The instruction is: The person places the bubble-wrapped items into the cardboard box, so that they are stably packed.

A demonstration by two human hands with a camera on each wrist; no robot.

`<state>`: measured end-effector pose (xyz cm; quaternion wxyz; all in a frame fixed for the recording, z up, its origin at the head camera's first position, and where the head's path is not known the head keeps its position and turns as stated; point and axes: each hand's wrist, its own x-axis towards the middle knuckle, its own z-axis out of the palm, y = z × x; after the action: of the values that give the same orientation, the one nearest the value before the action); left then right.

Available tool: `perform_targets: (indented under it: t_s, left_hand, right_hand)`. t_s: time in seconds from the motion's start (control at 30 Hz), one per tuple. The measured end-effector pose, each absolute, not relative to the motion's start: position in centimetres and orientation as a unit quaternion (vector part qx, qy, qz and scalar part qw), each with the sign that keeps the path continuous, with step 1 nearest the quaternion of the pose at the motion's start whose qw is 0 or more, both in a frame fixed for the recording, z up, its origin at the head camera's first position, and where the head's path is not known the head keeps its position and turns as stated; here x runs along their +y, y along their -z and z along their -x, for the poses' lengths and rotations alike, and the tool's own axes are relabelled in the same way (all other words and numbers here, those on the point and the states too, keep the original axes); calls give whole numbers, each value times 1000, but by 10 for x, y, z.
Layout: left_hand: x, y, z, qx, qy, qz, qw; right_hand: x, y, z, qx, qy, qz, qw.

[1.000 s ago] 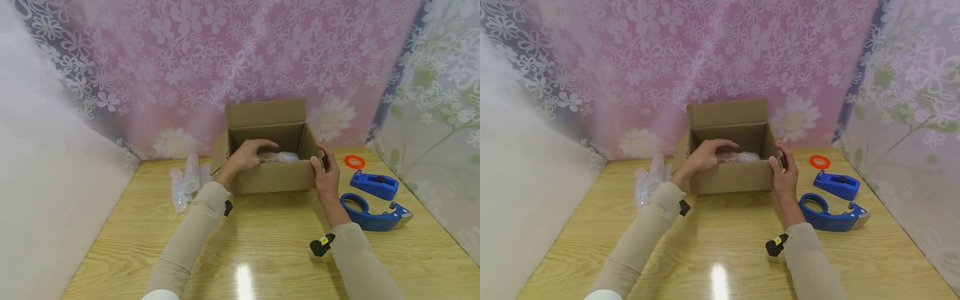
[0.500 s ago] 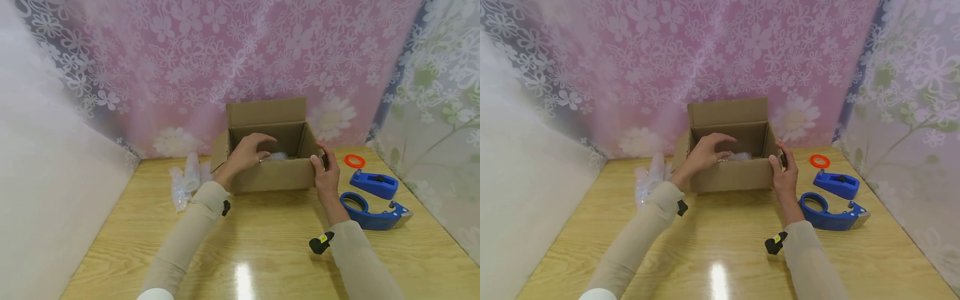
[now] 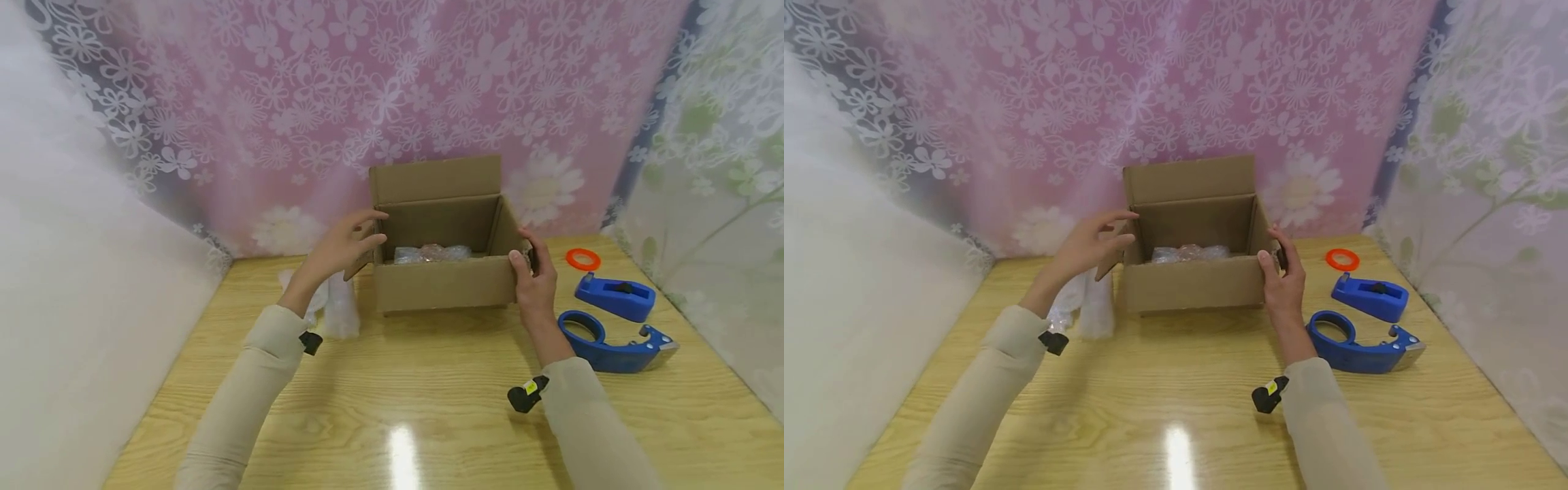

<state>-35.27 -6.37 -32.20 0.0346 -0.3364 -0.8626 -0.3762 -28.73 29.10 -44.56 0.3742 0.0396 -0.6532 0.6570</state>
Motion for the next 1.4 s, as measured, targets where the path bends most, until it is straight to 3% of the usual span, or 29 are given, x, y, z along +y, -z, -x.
perform_targets:
  t_s: [0.2,0.57,0.8,1.1,1.4]
  left_hand:
    - [-118,341,360,-876,387,278,69]
    - [-169,381,368,-907,364,209,22]
    - [-180,397,369,-917,362,169,0]
    - [-183,415,376,-916,378,133,-15]
    - [-176,424,378,-906,409,68,-79]
  right_hand:
    - [288,444,287,-648,-662,-42,374]
    - [278,420,267,-655,-660,-49,364]
    - [280,422,266,-654,-672,-47,344]
    - [279,425,268,-648,-668,-59,362]
    - [281,426,269,-644,-672,-56,361]
